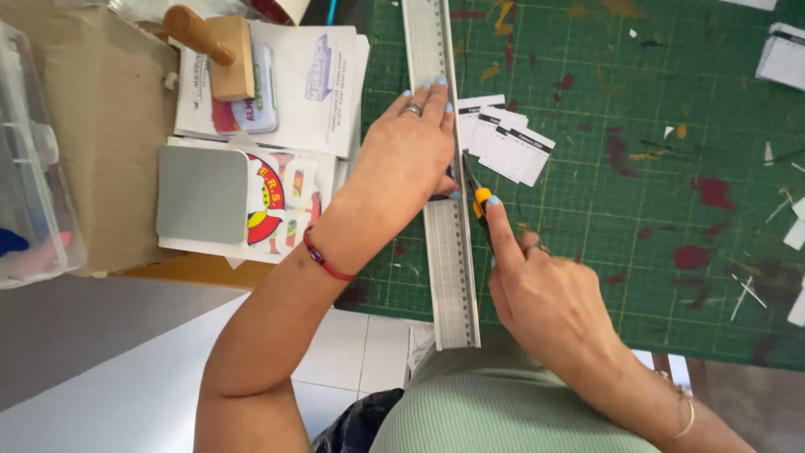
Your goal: Using a ruler and a utility knife to precisely cut and trim printed calendar cards on a cutting mat.
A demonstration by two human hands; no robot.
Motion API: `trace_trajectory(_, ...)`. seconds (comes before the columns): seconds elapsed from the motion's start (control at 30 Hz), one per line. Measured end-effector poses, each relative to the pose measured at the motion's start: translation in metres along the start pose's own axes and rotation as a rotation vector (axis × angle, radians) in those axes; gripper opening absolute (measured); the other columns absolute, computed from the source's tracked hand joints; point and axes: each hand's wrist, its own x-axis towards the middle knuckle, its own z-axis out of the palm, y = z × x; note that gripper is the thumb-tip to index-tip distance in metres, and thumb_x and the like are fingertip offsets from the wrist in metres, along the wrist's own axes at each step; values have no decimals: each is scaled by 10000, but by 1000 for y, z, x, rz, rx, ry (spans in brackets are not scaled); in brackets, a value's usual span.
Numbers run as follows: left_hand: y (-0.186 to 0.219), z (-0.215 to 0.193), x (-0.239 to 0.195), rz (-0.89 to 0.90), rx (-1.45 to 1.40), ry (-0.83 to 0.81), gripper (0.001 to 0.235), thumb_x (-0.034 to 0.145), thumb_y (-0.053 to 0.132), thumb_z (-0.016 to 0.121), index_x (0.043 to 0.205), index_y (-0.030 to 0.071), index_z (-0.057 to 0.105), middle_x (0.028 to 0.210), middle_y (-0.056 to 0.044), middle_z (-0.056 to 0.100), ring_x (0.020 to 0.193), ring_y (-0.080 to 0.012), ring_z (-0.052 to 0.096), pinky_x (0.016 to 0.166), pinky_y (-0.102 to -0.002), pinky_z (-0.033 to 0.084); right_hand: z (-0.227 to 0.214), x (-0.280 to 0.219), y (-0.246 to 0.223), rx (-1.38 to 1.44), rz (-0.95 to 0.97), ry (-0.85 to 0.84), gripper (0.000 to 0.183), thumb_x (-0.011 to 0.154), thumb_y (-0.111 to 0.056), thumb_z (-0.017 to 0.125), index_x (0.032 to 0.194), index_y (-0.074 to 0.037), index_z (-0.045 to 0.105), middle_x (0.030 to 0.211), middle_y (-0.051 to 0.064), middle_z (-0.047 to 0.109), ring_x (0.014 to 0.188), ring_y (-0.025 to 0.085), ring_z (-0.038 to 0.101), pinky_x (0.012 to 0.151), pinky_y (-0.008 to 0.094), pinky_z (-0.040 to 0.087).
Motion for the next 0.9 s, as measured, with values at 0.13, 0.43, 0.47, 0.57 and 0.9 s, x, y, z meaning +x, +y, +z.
trace_trajectory(0.13,-4,6,-3,11,-31,85,1080,733,679,873,1493,-33,590,1674,-251,449,1533,-350,466,1251,-467,378,-20,5,13,75,75,-56,700,1004,-228,533,1677,-76,415,858,94,659,451,329,639,348,519,483)
trace_trajectory(0.43,-8,-2,-11,41,-110,101,1019,756,624,899,1459,-47,590,1667,-269,454,1531,-361,473,1244,-485,383,-24,62,23,208,173,-34,632,1053,-174,510,1664,-91,371,858,159,668,451,483,601,375,595,431)
trace_trajectory(0.47,-8,-2,-11,40,-99,132,1028,734,627,910,1446,-46,600,1649,-267,477,1516,-360,494,1239,-479,397,-22,66,24,214,155,-12,629,1056,-167,516,1662,-63,383,865,164,676,476,463,607,381,580,438)
trace_trajectory(0.57,-8,0,-10,30,-97,133,1030,733,635,908,1447,-40,601,1651,-264,473,1514,-361,494,1242,-477,394,-16,75,23,246,155,-20,644,1048,-163,517,1670,-65,382,878,166,670,501,461,606,397,582,444)
trace_trajectory(0.9,-3,1,-2,-7,-81,31,1096,753,680,866,1521,-32,543,1693,-251,416,1560,-337,426,1266,-467,337,-9,56,6,10,77,54,687,997,-185,584,1655,-38,453,830,129,704,417,346,631,323,471,456)
